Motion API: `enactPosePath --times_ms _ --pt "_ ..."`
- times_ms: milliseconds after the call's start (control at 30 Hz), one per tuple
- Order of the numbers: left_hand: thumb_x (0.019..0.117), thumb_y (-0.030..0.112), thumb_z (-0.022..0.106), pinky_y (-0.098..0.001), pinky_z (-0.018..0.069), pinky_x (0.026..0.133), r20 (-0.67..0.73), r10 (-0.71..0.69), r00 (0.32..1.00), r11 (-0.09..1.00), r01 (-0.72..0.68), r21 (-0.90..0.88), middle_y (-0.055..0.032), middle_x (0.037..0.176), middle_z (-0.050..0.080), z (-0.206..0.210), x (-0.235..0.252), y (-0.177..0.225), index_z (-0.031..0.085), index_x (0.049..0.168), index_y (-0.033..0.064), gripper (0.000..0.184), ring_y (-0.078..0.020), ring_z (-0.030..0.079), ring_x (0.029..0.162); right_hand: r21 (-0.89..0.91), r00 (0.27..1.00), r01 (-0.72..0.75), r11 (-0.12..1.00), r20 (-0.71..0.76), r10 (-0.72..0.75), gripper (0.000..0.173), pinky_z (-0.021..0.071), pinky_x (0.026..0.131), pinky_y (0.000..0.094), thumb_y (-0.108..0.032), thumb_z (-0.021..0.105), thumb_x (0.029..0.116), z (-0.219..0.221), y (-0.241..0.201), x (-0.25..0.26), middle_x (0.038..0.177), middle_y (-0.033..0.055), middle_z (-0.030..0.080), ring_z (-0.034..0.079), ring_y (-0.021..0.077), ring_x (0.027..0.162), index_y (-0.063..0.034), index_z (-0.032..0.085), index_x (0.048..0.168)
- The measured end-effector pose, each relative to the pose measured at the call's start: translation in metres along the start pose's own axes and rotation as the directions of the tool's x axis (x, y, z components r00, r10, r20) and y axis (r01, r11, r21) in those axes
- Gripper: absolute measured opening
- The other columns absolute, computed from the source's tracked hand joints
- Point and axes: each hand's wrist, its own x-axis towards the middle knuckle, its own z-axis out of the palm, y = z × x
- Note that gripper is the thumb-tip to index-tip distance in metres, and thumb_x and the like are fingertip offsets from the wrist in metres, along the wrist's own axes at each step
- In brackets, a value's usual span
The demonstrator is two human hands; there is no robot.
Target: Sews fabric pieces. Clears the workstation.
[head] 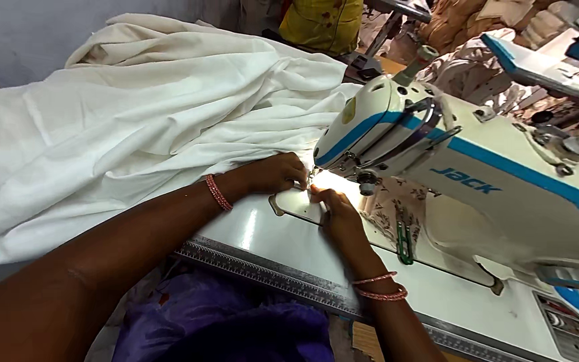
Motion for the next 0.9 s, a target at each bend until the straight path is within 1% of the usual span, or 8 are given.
enactPosePath --times_ms 333,467,533,600,667,733,800,900 --pt "0.0913 -0.002 0.057 -0.0432 0.0485 0.101 0.005 0.021 1.000 0.998 -0.021 0.064 -0.0159 0.112 0.073 -0.003 0.009 -0.005 0.077 0.100 0.0029 0.023 -0.0327 0.065 0.113 -0.009 0.996 -0.088 0.996 -0.015 0.088 0.026 0.0524 0.096 0.0504 0.015 0.051 0.0922 0.006 -0.004 0.006 0.119 0.0155 0.071 0.068 0.0330 0.112 0.0021 0.069 0.105" --pt "0.0946 -0.001 0.053 -0.0471 0.0460 0.105 0.055 -0.075 0.996 0.993 0.070 0.092 -0.0133 0.113 0.073 -0.005 0.013 -0.001 0.075 0.104 0.0028 0.024 -0.0325 0.063 0.119 0.025 0.991 -0.136 0.990 -0.006 0.136 0.032 0.0519 0.099 0.0521 0.010 0.050 0.0954 -0.005 -0.001 0.000 0.125 0.0167 0.069 0.066 0.0337 0.116 0.0016 0.069 0.120" --pt "0.0947 -0.002 0.052 -0.0484 0.0409 0.111 0.102 -0.173 0.980 0.983 0.165 0.081 -0.0128 0.117 0.071 -0.009 0.016 0.002 0.072 0.107 0.0019 0.024 -0.0326 0.058 0.128 0.050 0.961 -0.235 0.971 -0.140 0.240 0.032 0.0530 0.095 0.0545 0.007 0.047 0.0971 -0.031 0.006 -0.018 0.122 0.0228 0.069 0.067 0.0367 0.112 0.0059 0.068 0.121" --pt "0.0952 -0.001 0.051 -0.0492 0.0382 0.113 0.128 -0.234 0.964 0.970 0.224 0.090 -0.0131 0.120 0.069 -0.009 0.018 0.003 0.070 0.109 0.0009 0.024 -0.0328 0.054 0.132 0.000 0.860 -0.320 0.947 -0.420 0.291 0.027 0.0545 0.091 0.0496 0.000 0.047 0.0999 -0.059 0.026 -0.051 0.115 0.0264 0.068 0.067 0.0361 0.106 0.0092 0.068 0.115" --pt "0.0966 0.000 0.049 -0.0501 0.0360 0.115 0.139 -0.248 0.959 0.966 0.233 0.116 -0.0143 0.121 0.069 -0.008 0.020 0.002 0.069 0.110 -0.0005 0.024 -0.0347 0.052 0.134 -0.116 0.744 -0.469 0.876 -0.587 0.320 0.030 0.0470 0.103 0.0543 0.001 0.047 0.0973 -0.087 0.051 -0.084 0.125 0.0358 0.061 0.059 0.0488 0.121 0.0147 0.064 0.119" --pt "0.0980 0.002 0.048 -0.0512 0.0352 0.116 0.146 -0.256 0.956 0.962 0.236 0.140 -0.0155 0.122 0.070 -0.009 0.023 0.000 0.069 0.112 -0.0014 0.025 -0.0368 0.052 0.135 -0.225 0.703 -0.590 0.776 -0.616 0.355 0.041 0.0346 0.116 0.0552 0.000 0.047 0.0939 -0.097 0.085 -0.112 0.141 0.0378 0.051 0.046 0.0530 0.136 0.0151 0.057 0.131" --pt "0.0990 0.003 0.049 -0.0508 0.0335 0.117 0.153 -0.272 0.950 0.956 0.249 0.152 -0.0151 0.124 0.069 -0.008 0.025 -0.002 0.070 0.113 -0.0013 0.025 -0.0364 0.050 0.136 -0.302 0.729 -0.615 0.728 -0.570 0.379 0.048 0.0278 0.121 0.0559 0.002 0.045 0.0928 -0.096 0.107 -0.130 0.147 0.0364 0.047 0.039 0.0524 0.143 0.0140 0.051 0.139" --pt "0.0965 0.002 0.050 -0.0487 0.0327 0.118 0.142 -0.270 0.952 0.955 0.246 0.163 -0.0141 0.123 0.069 -0.006 0.025 -0.005 0.070 0.112 -0.0010 0.025 -0.0351 0.051 0.136 -0.318 0.749 -0.623 0.715 -0.507 0.426 0.043 0.0363 0.114 0.0593 0.005 0.043 0.0946 -0.092 0.105 -0.136 0.142 0.0331 0.054 0.049 0.0503 0.136 0.0120 0.057 0.134"
